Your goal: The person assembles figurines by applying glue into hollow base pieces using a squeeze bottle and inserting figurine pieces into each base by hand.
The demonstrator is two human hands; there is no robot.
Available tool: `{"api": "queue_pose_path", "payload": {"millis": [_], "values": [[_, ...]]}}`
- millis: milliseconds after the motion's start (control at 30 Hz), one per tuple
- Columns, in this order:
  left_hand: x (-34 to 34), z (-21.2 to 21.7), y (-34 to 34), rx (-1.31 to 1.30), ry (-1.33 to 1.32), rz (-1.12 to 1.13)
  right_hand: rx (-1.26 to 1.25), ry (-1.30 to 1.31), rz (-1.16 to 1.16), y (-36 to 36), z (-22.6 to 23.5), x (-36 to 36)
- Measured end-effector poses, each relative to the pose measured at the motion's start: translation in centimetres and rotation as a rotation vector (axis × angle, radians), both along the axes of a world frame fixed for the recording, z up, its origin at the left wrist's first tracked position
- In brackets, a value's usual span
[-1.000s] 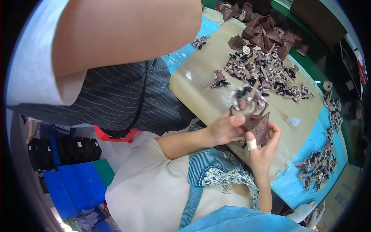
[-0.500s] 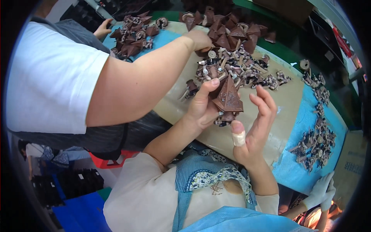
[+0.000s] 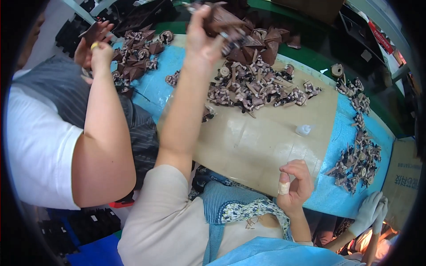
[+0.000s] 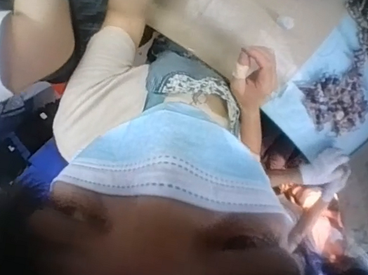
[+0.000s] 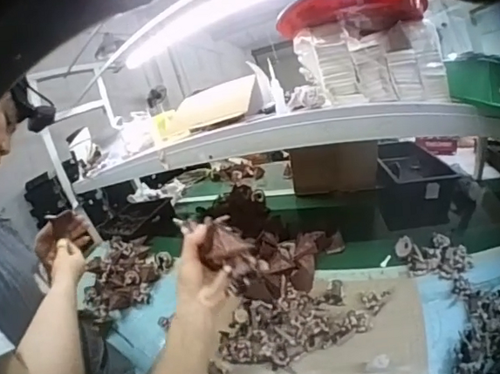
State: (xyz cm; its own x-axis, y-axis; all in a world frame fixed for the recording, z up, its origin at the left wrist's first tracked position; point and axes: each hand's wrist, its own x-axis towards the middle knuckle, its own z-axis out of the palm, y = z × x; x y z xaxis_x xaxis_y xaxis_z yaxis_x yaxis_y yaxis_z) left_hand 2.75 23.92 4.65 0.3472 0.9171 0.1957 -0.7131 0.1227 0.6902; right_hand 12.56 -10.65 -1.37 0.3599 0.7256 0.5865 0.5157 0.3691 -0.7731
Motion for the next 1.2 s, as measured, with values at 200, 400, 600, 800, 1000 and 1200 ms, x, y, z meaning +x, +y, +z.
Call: {"api": "queue_pose_path", "payload": {"millis": [200, 400, 600, 800, 1000, 1200], "values": [[-10.0, 0.2, 15.6, -0.207, 0.206, 0.803, -0.015, 0.032, -0.167, -2.7, -0.5, 2.0], [-18.1, -3.2, 19.2, -0.516, 1.245, 1.379, -0.127, 0.155, -0.318, -3.6, -1.4, 4.1], [-6.7, -2.3, 10.9, 0.789, 1.419, 0.969, -0.247, 0.271, -0.385, -1.6, -0.7, 7.4], [8.6, -5.2, -0.9, 1.357, 1.469, 0.201, -0.448, 0.210, -0.238, 1.2, -1.9, 9.9], [10.0, -5.5, -1.8, 1.197, 1.575, 0.345, -0.490, -0.081, -0.221, 3.3, -4.5, 8.7], [3.9, -3.4, -12.7, 0.521, 0.842, -0.182, -0.490, 0.144, -0.197, 3.6, -6.4, 8.6]]}}
